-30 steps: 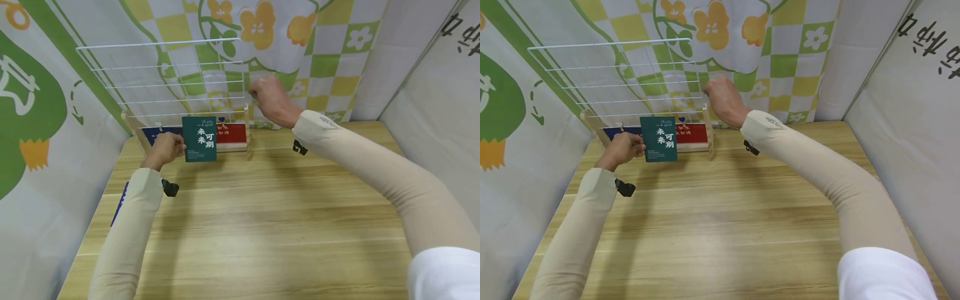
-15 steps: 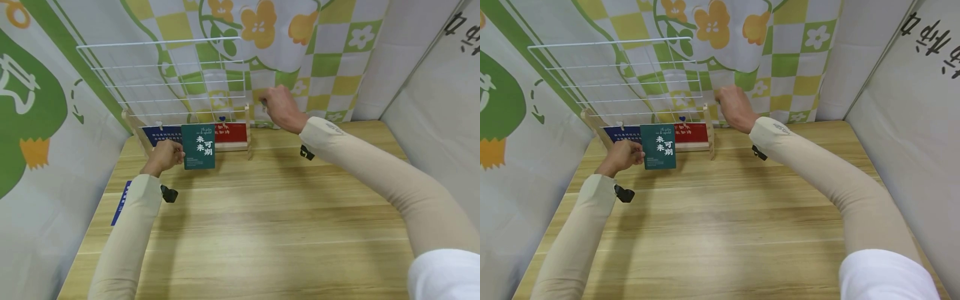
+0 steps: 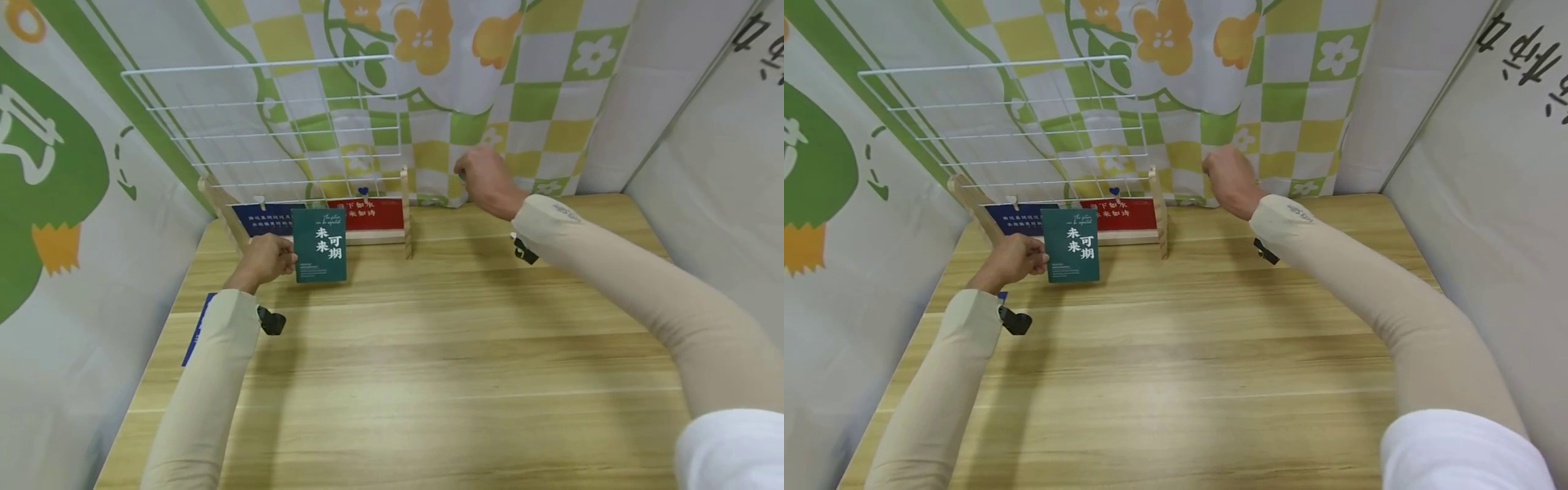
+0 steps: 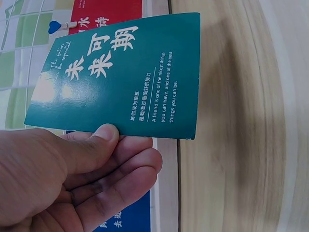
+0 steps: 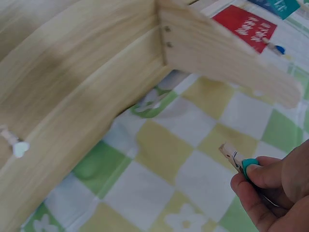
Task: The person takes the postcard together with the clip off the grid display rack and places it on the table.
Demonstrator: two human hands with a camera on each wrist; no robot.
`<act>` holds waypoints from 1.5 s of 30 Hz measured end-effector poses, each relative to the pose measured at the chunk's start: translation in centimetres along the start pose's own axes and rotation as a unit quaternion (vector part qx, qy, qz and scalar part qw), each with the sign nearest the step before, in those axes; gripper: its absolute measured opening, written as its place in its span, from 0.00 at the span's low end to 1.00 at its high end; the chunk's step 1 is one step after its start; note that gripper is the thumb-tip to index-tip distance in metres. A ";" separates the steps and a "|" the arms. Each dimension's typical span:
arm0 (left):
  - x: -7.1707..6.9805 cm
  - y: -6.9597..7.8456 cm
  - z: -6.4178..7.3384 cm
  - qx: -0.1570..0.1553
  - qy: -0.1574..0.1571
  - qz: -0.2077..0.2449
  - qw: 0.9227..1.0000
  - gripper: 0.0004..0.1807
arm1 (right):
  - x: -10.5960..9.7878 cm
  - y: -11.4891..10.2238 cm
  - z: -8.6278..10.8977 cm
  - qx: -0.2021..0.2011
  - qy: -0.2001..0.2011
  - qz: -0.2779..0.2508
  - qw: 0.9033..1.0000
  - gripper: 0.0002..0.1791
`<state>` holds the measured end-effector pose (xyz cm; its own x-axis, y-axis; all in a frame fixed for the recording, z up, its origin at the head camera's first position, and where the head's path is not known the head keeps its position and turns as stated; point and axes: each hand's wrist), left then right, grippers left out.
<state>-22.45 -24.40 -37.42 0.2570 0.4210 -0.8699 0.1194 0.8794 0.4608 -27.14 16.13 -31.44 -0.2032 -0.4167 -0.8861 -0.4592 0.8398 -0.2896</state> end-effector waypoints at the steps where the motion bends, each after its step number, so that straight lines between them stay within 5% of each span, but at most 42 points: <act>1: 0.0 -0.1 0.0 0.001 -0.002 0.002 1.000 0.07 | 0.1 0.4 0.2 0.000 0.000 -0.002 1.000 0.19; 16: 0.6 -1.1 0.3 0.012 -0.014 0.005 1.000 0.06 | 0.9 3.3 2.2 0.006 -0.002 0.003 1.000 0.21; 22: 1.1 -1.6 0.8 0.009 -0.026 0.046 0.999 0.05 | 1.6 4.1 2.9 -0.014 -0.002 0.018 1.000 0.24; 32: 1.1 -2.7 1.8 0.023 -0.016 -0.002 1.000 0.07 | 2.2 4.6 3.7 -0.004 -0.019 0.012 1.000 0.21; 45: 1.3 -3.7 2.3 0.029 -0.023 0.002 0.999 0.07 | 3.0 5.6 4.8 -0.012 -0.009 0.029 0.999 0.19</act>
<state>-20.35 -27.61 -39.87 0.3015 0.4118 -0.8600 0.1739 0.8631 0.4742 -26.21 21.29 -37.42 -0.2141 -0.3601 -0.9080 -0.4682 0.8536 -0.2282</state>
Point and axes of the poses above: each hand's wrist, its own z-axis away from the middle knuckle, its own x-axis out of the palm, y = z × x, and after that the axes turned 2 degrees about -z, right-handed
